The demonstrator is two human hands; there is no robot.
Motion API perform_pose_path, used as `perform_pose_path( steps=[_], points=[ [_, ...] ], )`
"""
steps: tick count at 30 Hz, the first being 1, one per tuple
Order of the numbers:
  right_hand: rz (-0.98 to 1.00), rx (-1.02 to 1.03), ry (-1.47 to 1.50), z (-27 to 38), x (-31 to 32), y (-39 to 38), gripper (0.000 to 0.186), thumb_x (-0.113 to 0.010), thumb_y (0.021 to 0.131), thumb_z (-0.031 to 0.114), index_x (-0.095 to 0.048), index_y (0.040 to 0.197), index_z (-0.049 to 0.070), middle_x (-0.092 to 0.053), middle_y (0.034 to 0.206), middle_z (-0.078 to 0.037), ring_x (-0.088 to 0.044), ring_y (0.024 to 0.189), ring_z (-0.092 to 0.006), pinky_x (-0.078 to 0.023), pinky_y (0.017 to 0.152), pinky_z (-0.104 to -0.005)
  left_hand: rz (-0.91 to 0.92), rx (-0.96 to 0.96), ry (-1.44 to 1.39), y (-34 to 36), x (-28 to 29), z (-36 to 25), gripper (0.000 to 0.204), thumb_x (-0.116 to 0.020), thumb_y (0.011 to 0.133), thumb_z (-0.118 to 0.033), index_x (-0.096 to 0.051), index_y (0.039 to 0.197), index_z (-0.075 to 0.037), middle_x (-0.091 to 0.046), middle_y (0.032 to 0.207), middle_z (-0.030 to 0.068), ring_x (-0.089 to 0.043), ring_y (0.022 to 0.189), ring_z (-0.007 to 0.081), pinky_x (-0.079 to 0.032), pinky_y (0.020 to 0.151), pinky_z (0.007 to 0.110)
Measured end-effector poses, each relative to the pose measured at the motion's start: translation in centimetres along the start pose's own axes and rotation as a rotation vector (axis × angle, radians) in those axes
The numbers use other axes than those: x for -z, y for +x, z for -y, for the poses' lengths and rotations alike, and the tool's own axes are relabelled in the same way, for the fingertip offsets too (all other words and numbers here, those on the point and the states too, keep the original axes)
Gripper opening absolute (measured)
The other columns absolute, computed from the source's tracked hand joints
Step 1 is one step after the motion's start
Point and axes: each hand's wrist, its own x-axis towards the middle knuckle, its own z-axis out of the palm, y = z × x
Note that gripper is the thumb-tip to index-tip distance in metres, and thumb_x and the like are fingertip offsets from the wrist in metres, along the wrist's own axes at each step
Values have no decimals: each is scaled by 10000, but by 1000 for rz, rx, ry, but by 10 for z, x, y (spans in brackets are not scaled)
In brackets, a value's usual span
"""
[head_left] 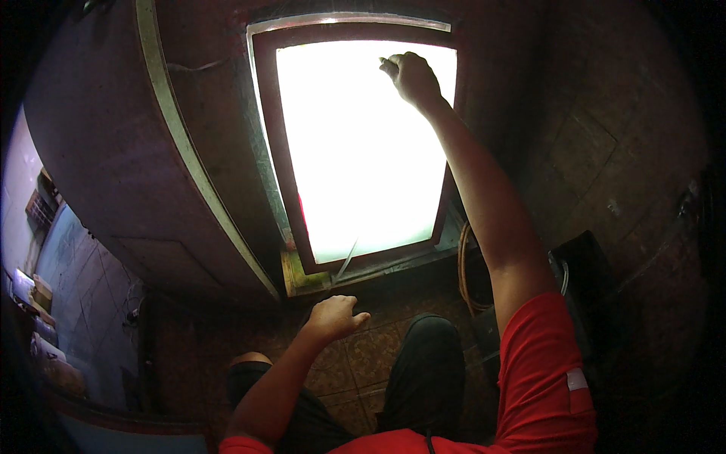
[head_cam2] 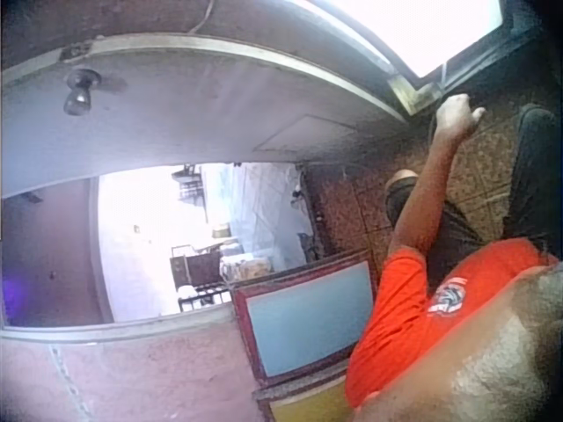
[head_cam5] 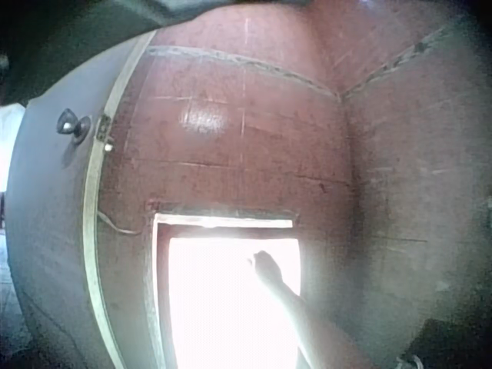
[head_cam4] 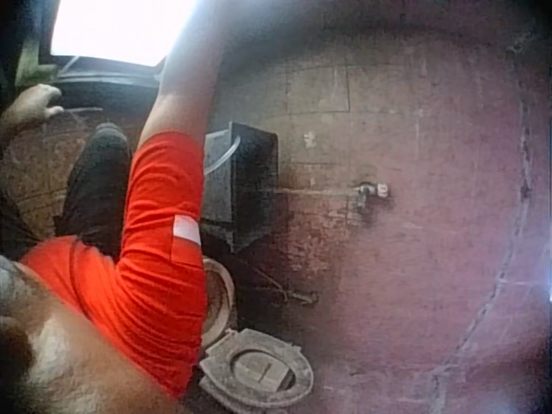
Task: The person cleans a screen-printing frame by applying a cleaning solution with a small cloth while it is over a light box, then rinses it with water from a bucket using a small orange pitcher in a wash area.
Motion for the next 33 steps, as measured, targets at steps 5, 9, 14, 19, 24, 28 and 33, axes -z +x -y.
perform_pose_path(
  steps=[5, 9, 14, 19, 24, 28, 33],
  points=[
    [89, -54, 14, -2, 6, 4, 306, -570, 886, 315, -670, 922, 27, -623, 753, -167, -609, 717, -300, -471, 684, -401, -12, -7, 10, 1, -3, 3, 561, -566, 862, -442, -537, 1204, 2, -583, 1168, 186, -558, 1092, 309, -441, 913, 407],
    [185, -66, 36, -3, 7, 8, 332, -529, 891, 370, -680, 908, 74, -654, 823, -152, -630, 805, -307, -493, 727, -413, -70, -28, 29, 2, -7, 7, 480, -547, 852, -461, -597, 1037, -21, -626, 1041, 151, -593, 1011, 289, -475, 842, 410],
    [130, -34, 30, -5, 6, 11, 343, -516, 900, 374, -681, 919, 74, -662, 846, -142, -635, 820, -298, -489, 755, -409, -85, -44, 29, 2, -9, 7, 487, -542, 854, -469, -596, 1036, -21, -626, 1039, 151, -594, 1008, 291, -475, 839, 410],
    [169, -32, 75, -2, 9, 14, 355, -522, 900, 366, -673, 941, 48, -661, 868, -148, -633, 830, -291, -483, 773, -397, -81, -36, 36, 3, -11, 9, 493, -541, 856, -475, -593, 1040, -20, -624, 1050, 148, -593, 1011, 289, -473, 842, 408],
    [194, -51, 88, 10, 6, 17, 346, -557, 892, 333, -662, 956, 9, -654, 867, -170, -625, 820, -294, -474, 758, -383, -87, -44, 28, 1, -10, 9, 483, -552, 853, -468, -594, 1031, -20, -626, 1044, 154, -596, 1003, 290, -475, 836, 409],
    [196, -31, 47, 9, 3, 17, 344, -555, 895, 333, -663, 961, 13, -654, 872, -174, -629, 838, -292, -477, 770, -381, -108, -50, 31, 1, -9, 7, 479, -558, 850, -467, -597, 1022, -22, -629, 1029, 154, -599, 994, 293, -479, 828, 411],
    [261, 28, 80, 22, 5, 3, 347, -557, 895, 336, -660, 1013, 27, -650, 972, -174, -619, 931, -289, -476, 844, -377, -10, -4, 5, -2, -1, 2, 558, -568, 863, -438, -530, 1206, 1, -572, 1189, 180, -542, 1114, 303, -426, 934, 406]
  ],
)
